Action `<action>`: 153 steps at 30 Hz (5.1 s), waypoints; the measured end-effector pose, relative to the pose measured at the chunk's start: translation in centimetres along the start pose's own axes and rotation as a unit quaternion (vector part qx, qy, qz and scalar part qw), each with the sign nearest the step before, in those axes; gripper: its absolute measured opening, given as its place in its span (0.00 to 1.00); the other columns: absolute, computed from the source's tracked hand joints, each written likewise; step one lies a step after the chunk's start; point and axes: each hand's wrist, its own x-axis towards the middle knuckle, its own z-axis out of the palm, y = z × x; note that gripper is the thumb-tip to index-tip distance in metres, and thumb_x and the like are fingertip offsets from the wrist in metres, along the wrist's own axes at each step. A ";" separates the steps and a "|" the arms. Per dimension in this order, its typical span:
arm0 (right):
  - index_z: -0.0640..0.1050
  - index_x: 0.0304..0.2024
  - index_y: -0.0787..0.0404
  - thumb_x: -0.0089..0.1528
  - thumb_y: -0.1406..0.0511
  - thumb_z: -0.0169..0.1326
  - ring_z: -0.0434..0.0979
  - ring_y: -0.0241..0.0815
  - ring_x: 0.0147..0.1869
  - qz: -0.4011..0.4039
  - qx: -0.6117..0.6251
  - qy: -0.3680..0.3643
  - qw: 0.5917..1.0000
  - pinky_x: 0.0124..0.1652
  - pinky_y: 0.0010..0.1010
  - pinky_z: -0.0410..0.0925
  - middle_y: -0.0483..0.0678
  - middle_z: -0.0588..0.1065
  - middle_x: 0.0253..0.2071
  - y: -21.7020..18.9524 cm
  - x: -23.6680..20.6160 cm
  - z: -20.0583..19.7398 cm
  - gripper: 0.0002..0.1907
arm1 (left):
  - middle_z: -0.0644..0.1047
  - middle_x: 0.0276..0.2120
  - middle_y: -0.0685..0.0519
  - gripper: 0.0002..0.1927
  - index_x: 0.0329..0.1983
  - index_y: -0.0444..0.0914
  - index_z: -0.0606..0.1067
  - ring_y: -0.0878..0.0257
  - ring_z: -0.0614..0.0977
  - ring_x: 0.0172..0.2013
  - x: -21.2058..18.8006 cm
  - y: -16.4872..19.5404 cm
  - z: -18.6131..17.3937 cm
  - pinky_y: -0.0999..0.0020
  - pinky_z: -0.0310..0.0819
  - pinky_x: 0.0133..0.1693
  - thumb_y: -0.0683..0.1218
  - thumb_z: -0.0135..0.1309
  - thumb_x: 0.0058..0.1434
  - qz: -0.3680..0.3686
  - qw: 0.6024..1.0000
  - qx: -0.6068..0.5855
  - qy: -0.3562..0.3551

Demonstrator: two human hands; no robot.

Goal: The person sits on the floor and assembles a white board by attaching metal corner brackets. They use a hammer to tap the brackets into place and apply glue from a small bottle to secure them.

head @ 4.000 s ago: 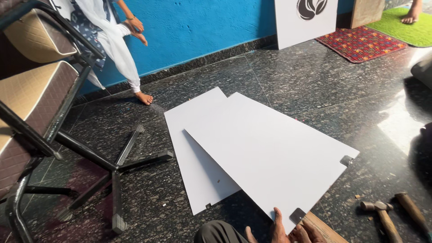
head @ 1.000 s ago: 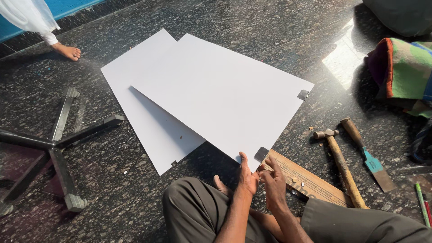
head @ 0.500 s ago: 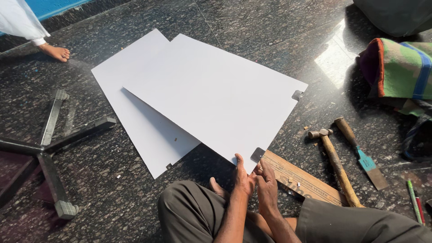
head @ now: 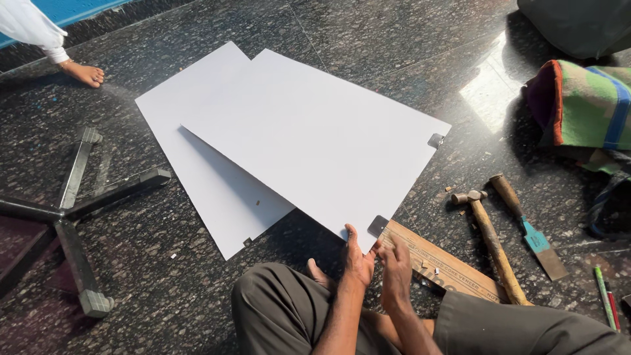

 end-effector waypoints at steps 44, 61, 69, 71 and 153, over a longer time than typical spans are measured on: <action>0.72 0.54 0.72 0.56 0.74 0.49 0.72 0.48 0.64 -0.048 0.048 0.021 0.997 0.61 0.48 0.72 0.56 0.66 0.70 1.6 1.4 -2.5 0.22 | 0.76 0.43 0.51 0.37 0.59 0.37 0.70 0.60 0.77 0.38 -1.5 -0.6 1.6 0.64 0.73 0.40 0.72 0.44 0.65 -0.010 1.000 0.005 -0.011; 0.60 0.68 0.52 0.51 0.77 0.47 0.74 0.41 0.47 0.027 0.101 -0.026 0.994 0.50 0.32 0.75 0.42 0.73 0.55 0.6 1.4 -3.1 0.41 | 0.77 0.41 0.50 0.37 0.57 0.37 0.72 0.59 0.79 0.37 -1.6 -1.1 1.4 0.64 0.74 0.37 0.73 0.46 0.65 -0.002 0.999 -0.001 -0.048; 0.69 0.67 0.59 0.53 0.76 0.48 0.76 0.46 0.53 0.033 0.037 -0.014 0.999 0.54 0.40 0.72 0.56 0.76 0.52 -0.5 0.8 -3.0 0.37 | 0.77 0.39 0.49 0.38 0.56 0.36 0.72 0.59 0.78 0.36 -1.6 -1.0 1.3 0.64 0.73 0.35 0.74 0.46 0.66 -0.003 0.998 0.000 -0.059; 0.73 0.62 0.65 0.54 0.75 0.49 0.78 0.47 0.55 0.019 0.021 0.006 1.000 0.55 0.42 0.73 0.58 0.77 0.53 0.1 1.0 -3.0 0.30 | 0.78 0.44 0.53 0.35 0.58 0.40 0.71 0.62 0.79 0.41 -1.4 -0.9 1.1 0.65 0.75 0.40 0.71 0.47 0.63 -0.004 1.000 -0.003 0.000; 0.76 0.55 0.69 0.58 0.72 0.51 0.74 0.41 0.56 0.006 0.006 0.047 0.999 0.52 0.41 0.70 0.51 0.75 0.56 -0.1 0.6 -1.7 0.21 | 0.76 0.48 0.53 0.35 0.59 0.38 0.70 0.62 0.77 0.45 -0.6 -1.4 0.6 0.66 0.75 0.42 0.70 0.49 0.64 0.008 1.000 -0.020 0.018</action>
